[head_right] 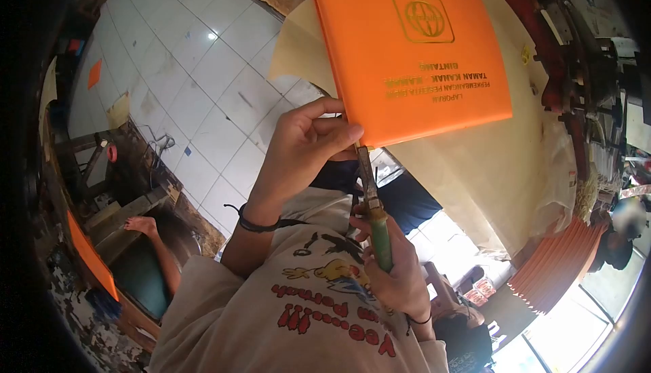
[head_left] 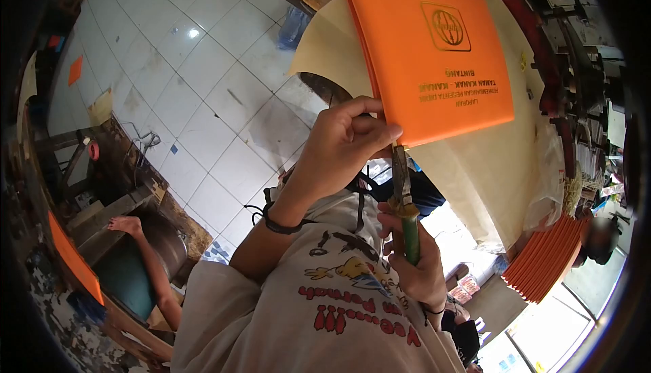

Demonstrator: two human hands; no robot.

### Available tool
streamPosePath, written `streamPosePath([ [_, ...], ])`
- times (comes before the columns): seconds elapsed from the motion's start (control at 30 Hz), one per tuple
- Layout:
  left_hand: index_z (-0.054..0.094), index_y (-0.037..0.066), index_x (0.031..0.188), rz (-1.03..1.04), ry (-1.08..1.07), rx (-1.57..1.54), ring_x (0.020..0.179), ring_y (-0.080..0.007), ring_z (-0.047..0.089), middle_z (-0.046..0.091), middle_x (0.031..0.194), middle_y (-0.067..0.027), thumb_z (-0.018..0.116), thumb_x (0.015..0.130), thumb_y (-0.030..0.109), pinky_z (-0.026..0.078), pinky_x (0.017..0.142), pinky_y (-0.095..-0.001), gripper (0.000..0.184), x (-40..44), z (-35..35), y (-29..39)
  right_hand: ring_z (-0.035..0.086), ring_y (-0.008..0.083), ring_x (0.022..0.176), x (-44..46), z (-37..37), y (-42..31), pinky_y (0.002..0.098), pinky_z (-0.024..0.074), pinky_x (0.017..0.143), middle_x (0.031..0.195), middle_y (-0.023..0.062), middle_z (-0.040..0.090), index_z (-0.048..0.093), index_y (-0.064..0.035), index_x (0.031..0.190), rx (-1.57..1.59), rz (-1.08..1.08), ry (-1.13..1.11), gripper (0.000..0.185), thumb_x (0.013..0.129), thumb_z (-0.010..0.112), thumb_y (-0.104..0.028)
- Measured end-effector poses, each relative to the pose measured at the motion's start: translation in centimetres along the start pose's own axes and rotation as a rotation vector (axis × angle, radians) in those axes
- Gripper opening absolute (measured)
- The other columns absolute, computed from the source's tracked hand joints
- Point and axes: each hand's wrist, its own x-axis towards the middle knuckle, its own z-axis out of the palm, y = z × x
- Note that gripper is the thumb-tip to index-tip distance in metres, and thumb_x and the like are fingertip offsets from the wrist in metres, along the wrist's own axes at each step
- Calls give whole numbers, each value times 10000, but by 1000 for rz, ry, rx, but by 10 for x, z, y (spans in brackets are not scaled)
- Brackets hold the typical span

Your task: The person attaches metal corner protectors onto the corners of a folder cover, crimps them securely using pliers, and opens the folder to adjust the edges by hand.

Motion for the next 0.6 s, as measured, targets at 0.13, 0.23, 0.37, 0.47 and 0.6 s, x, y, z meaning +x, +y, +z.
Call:
streamPosePath([
  [0.13, 548, -68, 1215, 4, -18, 11, 951, -191, 705, 718, 1008, -151, 636, 947, 69, 615, 813, -299, 313, 0, -2, -1, 503, 118, 821, -1, -5, -1, 232, 424, 703, 1101, 79, 540, 584, 26, 1246, -70, 51, -17, 557, 727, 410, 131],
  [0.23, 547, -69, 1215, 6, -27, 6, 947, -190, 706, 719, 1007, -147, 638, 945, 67, 615, 812, -298, 316, 1, -3, -1, 498, 112, 837, 0, -7, 3, 234, 415, 705, 1141, 87, 524, 585, 22, 1211, -108, 18, -28, 542, 721, 402, 161],
  [0.37, 546, -71, 1215, 12, -23, -7, 936, -188, 708, 721, 997, -145, 640, 943, 63, 614, 804, -295, 317, 0, -2, -1, 478, 123, 767, 0, -2, 3, 247, 408, 696, 906, 53, 488, 600, 21, 1151, -91, 17, 17, 485, 711, 412, 99],
  [0.47, 547, -74, 1218, 8, -10, 5, 927, -186, 710, 722, 992, -148, 643, 940, 61, 613, 796, -290, 323, 0, -2, -1, 489, 127, 764, 1, -1, 8, 260, 428, 693, 913, 68, 499, 574, 18, 1128, -118, -25, 23, 432, 736, 412, 102],
  [0.6, 559, -108, 1183, 24, -2, 54, 934, -185, 702, 714, 1018, -173, 629, 945, 48, 607, 808, -273, 293, -2, 0, 3, 514, 126, 726, -4, 10, 5, 280, 467, 653, 956, 102, 536, 517, 11, 1161, 6, 32, 88, 377, 805, 429, 97],
])
